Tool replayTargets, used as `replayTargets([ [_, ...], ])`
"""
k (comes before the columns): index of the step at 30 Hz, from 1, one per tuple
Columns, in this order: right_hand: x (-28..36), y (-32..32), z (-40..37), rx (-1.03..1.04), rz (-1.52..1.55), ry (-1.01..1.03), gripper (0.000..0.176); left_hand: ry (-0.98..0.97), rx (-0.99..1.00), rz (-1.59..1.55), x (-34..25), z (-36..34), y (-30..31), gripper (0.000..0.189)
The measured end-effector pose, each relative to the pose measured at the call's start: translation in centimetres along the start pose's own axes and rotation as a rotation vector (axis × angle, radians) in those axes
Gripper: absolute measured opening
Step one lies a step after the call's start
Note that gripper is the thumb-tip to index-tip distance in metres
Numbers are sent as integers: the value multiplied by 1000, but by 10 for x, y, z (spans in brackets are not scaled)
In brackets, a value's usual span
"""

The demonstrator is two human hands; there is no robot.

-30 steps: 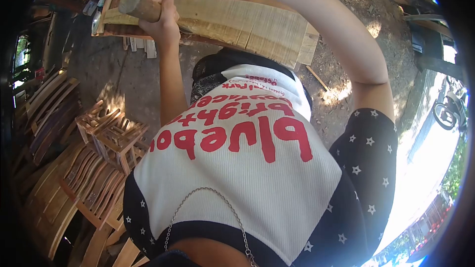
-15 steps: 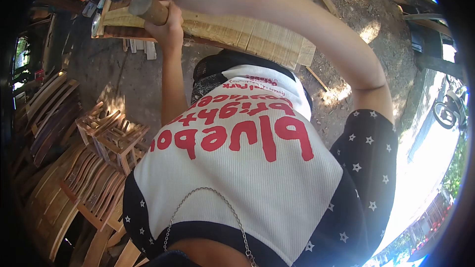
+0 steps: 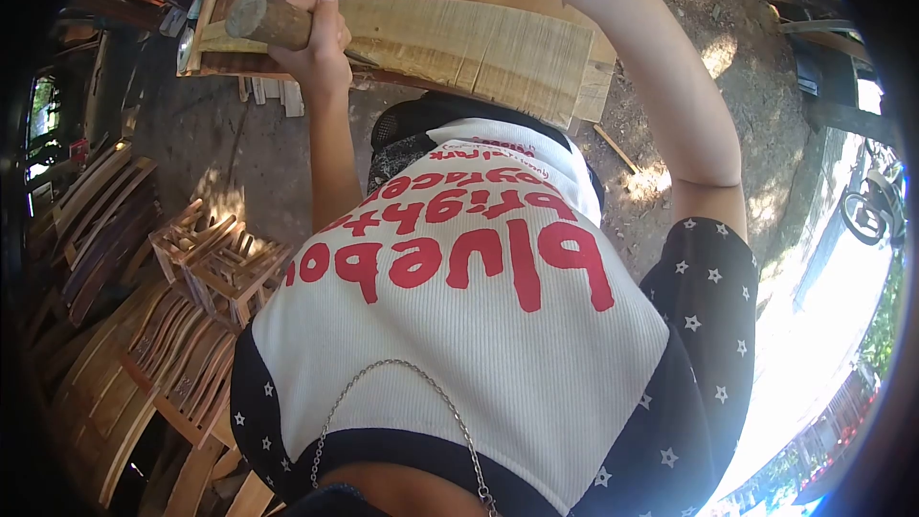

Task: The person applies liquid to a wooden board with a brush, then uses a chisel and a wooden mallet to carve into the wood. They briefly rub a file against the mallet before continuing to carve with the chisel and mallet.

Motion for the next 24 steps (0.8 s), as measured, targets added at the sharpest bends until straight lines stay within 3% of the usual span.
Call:
replayTargets([
  [2,-1,1,-1,28,-11,-20,47,-34,9,15,1,1,-1,20],
  [8,2,1,2,-171,-1,117,48,9,-26,53,14,-9,-4,20],
  [10,4,-8,8,-319,211,223,47,-53,-38,57,15,-11,-4,19],
  [11,14,-27,4,-482,138,302,47,14,-65,16,13,-12,-3,17],
  [12,10,-24,4,-198,145,155,47,80,-95,-24,9,-12,-1,15],
  [14,-3,-35,2,-5,-75,203,46,40,-57,-49,-9,-11,3,14],
  [20,2,-20,6,-85,119,127,45,-36,-71,-156,-23,-3,-4,13],
  [24,-1,-19,0,-99,58,201,46,14,-53,-65,-12,-7,-8,15],
])
Point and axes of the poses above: each hand's wrist, its own z-axis towards the middle knuckle, its own y-axis out of the back of the hand, x = y × z, the point moved 1 cm from there along z, towards the middle knuckle, and after that the axes turned 4 degrees about z, right-handed, at the moved point
